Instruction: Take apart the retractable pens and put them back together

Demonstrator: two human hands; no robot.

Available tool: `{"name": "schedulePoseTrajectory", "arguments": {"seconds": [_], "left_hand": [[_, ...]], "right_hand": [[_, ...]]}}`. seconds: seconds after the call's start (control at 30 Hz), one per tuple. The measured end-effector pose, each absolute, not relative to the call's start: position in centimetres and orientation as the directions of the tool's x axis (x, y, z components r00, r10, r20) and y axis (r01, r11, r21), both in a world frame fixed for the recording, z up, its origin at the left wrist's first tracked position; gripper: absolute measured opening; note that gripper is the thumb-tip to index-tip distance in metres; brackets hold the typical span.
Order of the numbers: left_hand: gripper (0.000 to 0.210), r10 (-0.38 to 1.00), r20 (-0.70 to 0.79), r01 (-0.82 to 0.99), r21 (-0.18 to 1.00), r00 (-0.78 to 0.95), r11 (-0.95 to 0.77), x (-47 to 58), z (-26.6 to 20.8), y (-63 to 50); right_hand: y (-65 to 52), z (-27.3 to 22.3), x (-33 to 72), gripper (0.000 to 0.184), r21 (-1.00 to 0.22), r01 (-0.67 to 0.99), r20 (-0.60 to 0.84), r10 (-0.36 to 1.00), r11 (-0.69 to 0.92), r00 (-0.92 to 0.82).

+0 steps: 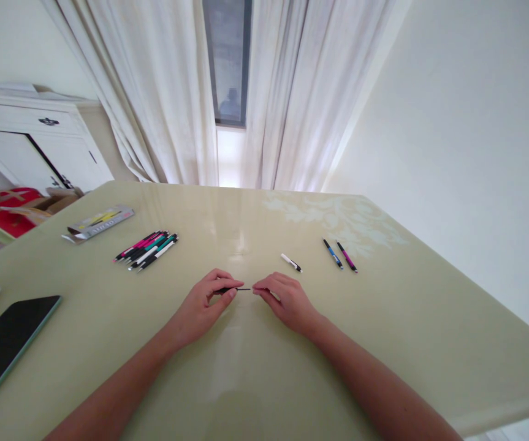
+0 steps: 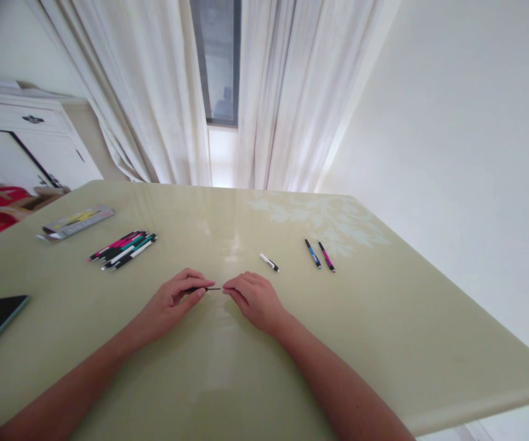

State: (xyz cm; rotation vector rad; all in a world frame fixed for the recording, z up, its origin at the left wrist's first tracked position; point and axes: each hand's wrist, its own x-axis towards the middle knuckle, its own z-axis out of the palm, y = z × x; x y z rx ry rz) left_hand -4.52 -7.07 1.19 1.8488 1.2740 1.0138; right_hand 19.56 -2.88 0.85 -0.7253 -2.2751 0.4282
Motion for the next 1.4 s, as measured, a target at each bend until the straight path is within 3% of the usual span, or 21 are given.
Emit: {"name": "schedulePoseTrajectory", "arguments": {"seconds": [0.2, 0.4, 0.5, 0.63, 0.7, 0.77, 0.87, 1.0, 1.17, 1.4], "left_hand": [[0.024, 0.942, 0.189, 0.475, 0.825, 0.278, -0.305, -4.6, 0.9, -7.1], [0.023, 0.903, 0.260, 0.508, 0.757, 0.341, -0.410, -4.1, 0.7, -7.5], [0.025, 0.886, 0.275, 0.532, 0.719, 0.374, -0.448, -3.9, 0.8, -7.7], [0.021, 0.897, 0.304, 0.599, 0.669, 0.321, -0.441, -3.8, 0.8, -7.8], [0.018, 0.902, 0.318, 0.623, 0.652, 0.294, -0.433, -3.9, 0.7, -7.8], [0.018, 0.904, 0.330, 0.637, 0.642, 0.271, -0.426, -4.1, 0.6, -7.7], [0.018, 0.897, 0.362, 0.654, 0.620, 0.253, -0.434, -4.3, 0.4, -7.5], [0.018, 0.887, 0.382, 0.691, 0.568, 0.259, -0.447, -4.5, 0.3, -7.3], [0.018, 0.890, 0.368, 0.706, 0.554, 0.268, -0.441, -4.5, 0.4, -7.4], [0.017, 0.889, 0.381, 0.713, 0.547, 0.254, -0.438, -4.6, 0.4, -7.3]], "right_hand": [[-2.5, 1.1, 19.9, 0.018, -0.463, 0.394, 0.549, 0.605, 0.794, -0.577], [-3.4, 1.3, 19.2, 0.022, -0.445, 0.370, 0.502, 0.569, 0.815, -0.651], [-3.2, 1.4, 19.3, 0.021, -0.506, 0.366, 0.477, 0.607, 0.781, -0.635], [-1.1, 1.2, 21.1, 0.022, -0.594, 0.553, 0.454, 0.811, 0.584, -0.369], [0.3, 0.6, 22.6, 0.027, -0.533, 0.707, 0.476, 0.856, 0.464, -0.202], [1.6, -0.3, 24.0, 0.031, -0.451, 0.805, 0.450, 0.877, 0.385, -0.167], [2.7, -1.3, 25.2, 0.019, -0.421, 0.845, 0.350, 0.918, 0.331, -0.185], [2.4, -1.2, 24.5, 0.013, -0.472, 0.776, 0.314, 0.902, 0.418, -0.295], [0.0, 0.4, 22.0, 0.017, -0.612, 0.521, 0.302, 0.785, 0.594, -0.540], [-1.2, 0.9, 20.9, 0.019, -0.589, 0.478, 0.345, 0.738, 0.651, -0.580]]}}
